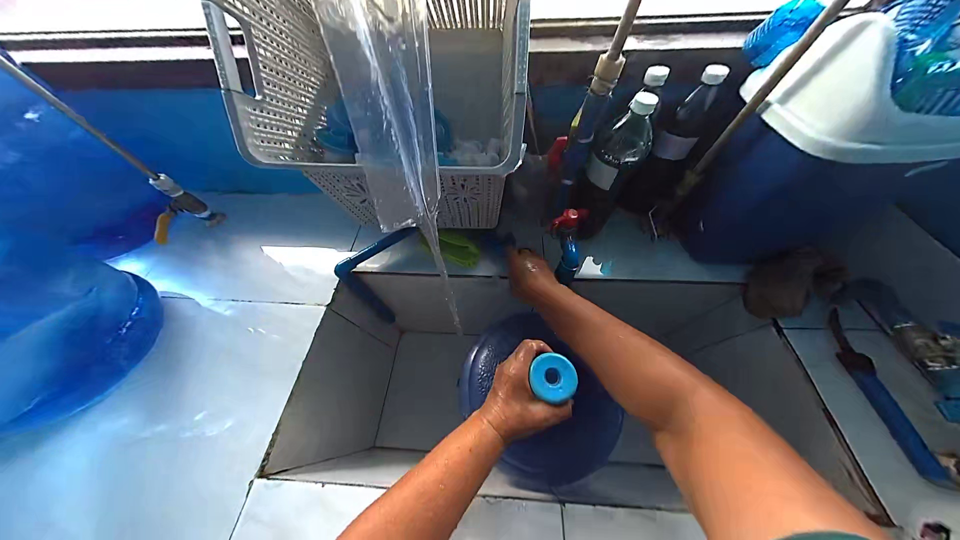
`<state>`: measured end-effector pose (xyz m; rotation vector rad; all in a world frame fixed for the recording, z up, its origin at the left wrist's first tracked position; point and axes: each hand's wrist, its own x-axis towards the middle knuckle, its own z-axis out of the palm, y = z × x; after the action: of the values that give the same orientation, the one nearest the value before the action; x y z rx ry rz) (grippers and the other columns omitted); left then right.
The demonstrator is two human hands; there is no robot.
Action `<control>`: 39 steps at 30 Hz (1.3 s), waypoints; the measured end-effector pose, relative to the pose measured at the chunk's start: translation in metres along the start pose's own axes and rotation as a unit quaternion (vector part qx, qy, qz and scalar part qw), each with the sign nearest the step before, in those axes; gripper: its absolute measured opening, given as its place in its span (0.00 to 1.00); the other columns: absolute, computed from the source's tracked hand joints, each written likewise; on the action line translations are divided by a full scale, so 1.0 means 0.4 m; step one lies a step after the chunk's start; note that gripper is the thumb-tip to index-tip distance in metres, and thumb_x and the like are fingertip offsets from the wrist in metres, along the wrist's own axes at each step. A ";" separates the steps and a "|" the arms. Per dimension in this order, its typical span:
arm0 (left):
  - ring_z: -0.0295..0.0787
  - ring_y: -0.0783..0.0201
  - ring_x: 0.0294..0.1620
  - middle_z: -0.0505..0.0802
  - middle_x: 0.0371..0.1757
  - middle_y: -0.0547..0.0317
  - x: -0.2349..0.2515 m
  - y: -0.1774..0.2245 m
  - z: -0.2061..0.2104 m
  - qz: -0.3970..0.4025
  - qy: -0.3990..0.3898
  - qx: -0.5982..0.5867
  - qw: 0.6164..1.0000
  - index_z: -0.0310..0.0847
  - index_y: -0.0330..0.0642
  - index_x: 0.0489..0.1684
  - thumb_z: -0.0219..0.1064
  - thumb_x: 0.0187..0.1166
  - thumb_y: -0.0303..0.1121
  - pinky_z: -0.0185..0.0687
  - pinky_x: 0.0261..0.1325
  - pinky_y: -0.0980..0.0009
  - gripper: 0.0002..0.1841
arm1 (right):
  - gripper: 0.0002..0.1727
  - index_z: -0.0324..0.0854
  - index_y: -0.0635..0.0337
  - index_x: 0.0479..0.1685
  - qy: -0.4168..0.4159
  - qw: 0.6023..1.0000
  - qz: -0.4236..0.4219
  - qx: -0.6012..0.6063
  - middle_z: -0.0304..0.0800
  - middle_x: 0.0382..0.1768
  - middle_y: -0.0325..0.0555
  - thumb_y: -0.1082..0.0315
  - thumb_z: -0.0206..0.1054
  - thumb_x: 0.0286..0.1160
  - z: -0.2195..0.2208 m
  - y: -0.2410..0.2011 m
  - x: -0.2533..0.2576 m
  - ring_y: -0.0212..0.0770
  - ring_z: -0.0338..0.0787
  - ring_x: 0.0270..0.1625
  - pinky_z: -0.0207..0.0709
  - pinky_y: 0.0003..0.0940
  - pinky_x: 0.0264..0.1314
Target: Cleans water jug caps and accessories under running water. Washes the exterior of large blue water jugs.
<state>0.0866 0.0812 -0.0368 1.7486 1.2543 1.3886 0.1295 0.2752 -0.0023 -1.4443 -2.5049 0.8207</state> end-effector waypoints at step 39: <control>0.87 0.62 0.27 0.86 0.30 0.57 0.230 0.009 -0.152 -0.385 0.249 -0.512 0.726 0.75 0.46 0.46 0.42 0.90 0.43 0.88 0.33 0.64 0.17 | 0.19 0.82 0.71 0.66 0.235 0.920 0.312 0.002 0.82 0.69 0.71 0.66 0.56 0.89 -0.302 0.419 -0.611 0.68 0.83 0.72 0.73 0.68 0.74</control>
<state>0.0319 0.1568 0.0223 0.0421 0.9135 1.5382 0.4319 0.1838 0.0486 -2.1681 -1.6983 0.4564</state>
